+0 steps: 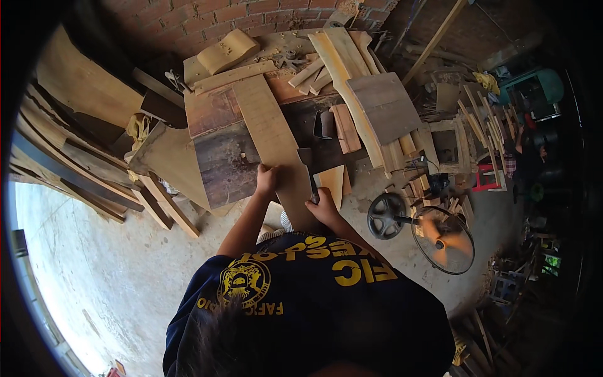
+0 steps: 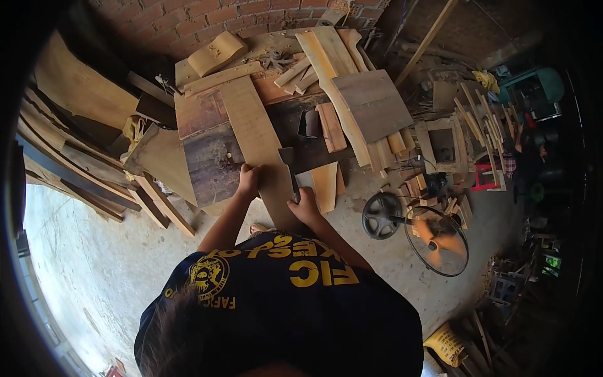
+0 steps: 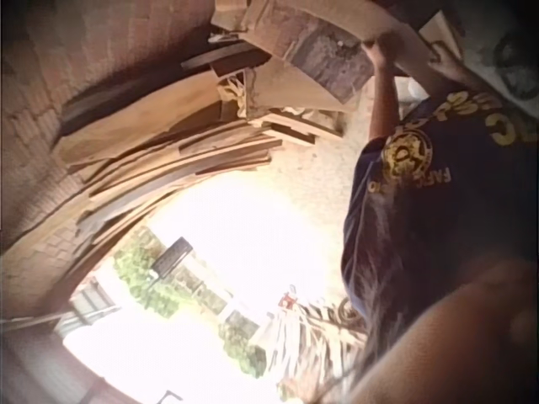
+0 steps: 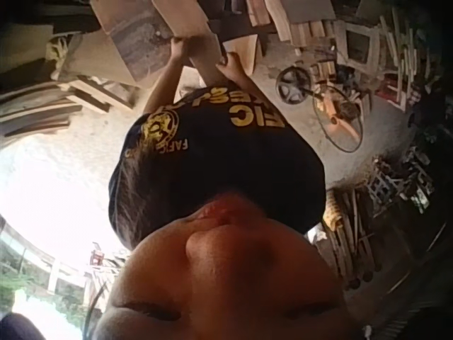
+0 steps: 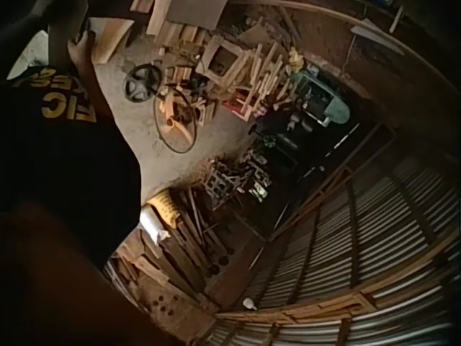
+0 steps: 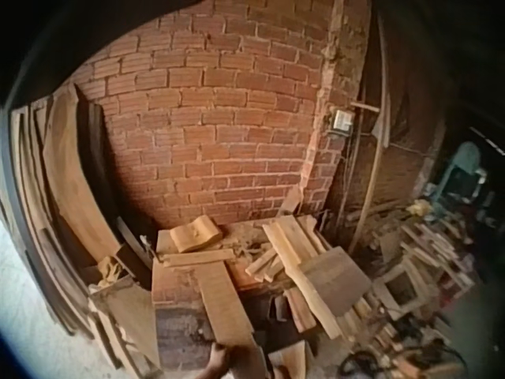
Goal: The person scrapes a wooden board with a hand chisel on a workbench, then picks up the board and feels its edges with both hands.
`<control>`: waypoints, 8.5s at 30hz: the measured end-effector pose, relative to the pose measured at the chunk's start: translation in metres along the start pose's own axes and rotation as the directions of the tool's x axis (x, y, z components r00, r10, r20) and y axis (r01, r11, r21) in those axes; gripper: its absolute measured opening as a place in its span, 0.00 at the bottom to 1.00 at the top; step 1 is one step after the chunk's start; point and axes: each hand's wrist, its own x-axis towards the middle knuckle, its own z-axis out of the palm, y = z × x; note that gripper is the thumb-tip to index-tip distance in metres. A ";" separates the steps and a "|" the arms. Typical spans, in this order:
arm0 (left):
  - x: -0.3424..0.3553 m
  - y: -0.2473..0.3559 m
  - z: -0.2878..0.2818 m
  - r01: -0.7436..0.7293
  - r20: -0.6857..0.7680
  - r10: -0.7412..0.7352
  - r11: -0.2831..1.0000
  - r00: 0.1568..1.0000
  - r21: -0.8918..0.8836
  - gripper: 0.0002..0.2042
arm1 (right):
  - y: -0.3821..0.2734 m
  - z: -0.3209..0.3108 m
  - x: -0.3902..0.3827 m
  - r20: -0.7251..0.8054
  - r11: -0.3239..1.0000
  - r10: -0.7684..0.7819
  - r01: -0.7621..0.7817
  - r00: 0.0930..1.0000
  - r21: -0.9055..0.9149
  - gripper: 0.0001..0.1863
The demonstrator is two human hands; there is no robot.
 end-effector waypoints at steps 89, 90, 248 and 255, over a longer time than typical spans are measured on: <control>0.019 0.039 -0.116 0.671 -0.775 0.404 0.397 0.485 0.627 0.32 | -0.128 -0.063 0.341 0.357 0.941 0.310 -0.230 0.881 -0.249 0.26; 0.019 0.037 -0.117 0.669 -0.775 0.404 0.400 0.486 0.627 0.32 | -0.129 -0.063 0.341 0.355 0.941 0.309 -0.229 0.882 -0.250 0.26; 0.051 0.015 -0.167 0.496 -0.699 0.595 0.502 0.397 0.708 0.36 | 0.170 -0.056 -0.273 0.702 0.412 0.680 -0.903 0.212 -0.126 0.23; -0.031 -0.062 -0.119 -0.257 -0.069 0.998 0.066 -0.002 0.964 0.14 | 0.210 -0.006 -0.302 0.624 0.188 0.738 -0.967 0.255 0.173 0.15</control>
